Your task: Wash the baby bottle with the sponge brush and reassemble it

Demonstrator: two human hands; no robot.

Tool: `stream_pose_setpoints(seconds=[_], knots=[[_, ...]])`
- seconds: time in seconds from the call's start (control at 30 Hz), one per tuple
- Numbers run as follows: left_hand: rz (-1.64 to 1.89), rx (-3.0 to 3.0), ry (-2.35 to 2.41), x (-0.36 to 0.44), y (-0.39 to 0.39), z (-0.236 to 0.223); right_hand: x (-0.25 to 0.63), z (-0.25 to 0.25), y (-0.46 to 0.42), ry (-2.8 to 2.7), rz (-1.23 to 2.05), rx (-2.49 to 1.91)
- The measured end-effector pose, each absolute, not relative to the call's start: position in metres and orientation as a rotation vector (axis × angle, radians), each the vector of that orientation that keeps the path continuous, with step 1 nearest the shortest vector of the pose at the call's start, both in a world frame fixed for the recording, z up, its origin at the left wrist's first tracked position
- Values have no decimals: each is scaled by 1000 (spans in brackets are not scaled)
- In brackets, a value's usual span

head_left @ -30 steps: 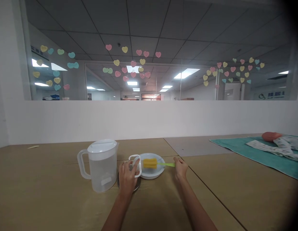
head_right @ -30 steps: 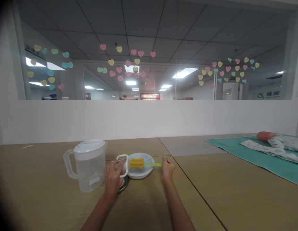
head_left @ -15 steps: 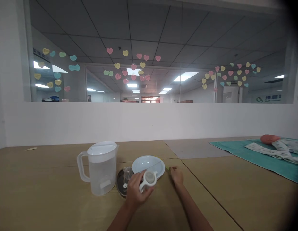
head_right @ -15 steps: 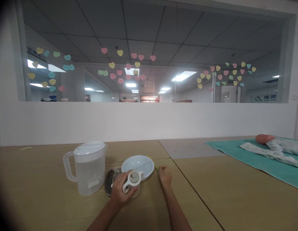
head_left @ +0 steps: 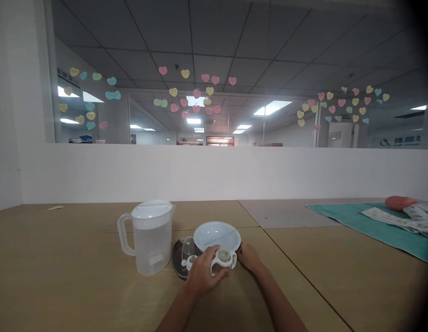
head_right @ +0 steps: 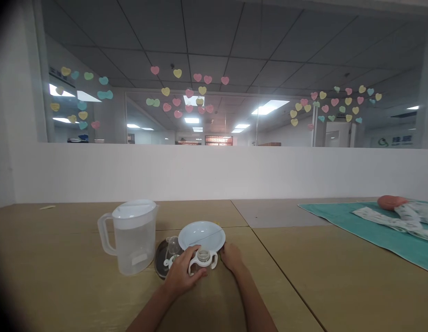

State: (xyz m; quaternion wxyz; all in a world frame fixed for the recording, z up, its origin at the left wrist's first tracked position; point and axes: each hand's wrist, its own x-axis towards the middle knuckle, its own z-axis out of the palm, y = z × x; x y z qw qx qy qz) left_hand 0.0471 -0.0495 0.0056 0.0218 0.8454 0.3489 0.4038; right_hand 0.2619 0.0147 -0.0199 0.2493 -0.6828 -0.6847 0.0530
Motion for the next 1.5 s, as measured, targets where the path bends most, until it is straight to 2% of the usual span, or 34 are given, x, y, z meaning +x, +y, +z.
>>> stream_pose_setpoints(seconds=[0.17,0.3,0.4,0.5,0.67,0.8,1.0,1.27,1.5], knots=[[1432,2591,1174,35,-45,13,262,-16,11,-1859,135,-1894],[1615,2324,1665,16,-24,10,265,-11,10,-1740,91,-1984],[1176,2334,2116,4,-10,4,269,-9,10,-1603,26,-1946],[934,2299,2271,-1,-3,-2,269,-7,9,-1492,-83,-1624],[807,2267,2341,2,-5,-6,254,-7,7,-1720,-56,-1191],[756,2261,2374,3,-5,-6,247,-7,6,-1850,65,-1170],[730,2275,2361,3,-4,-8,248,-7,6,-1757,153,-1248],[916,2293,2378,1,-11,9,242,3,-3,-1799,134,-1300],[1699,2332,1906,5,-15,18,242,3,-2,-1787,-53,-1297]])
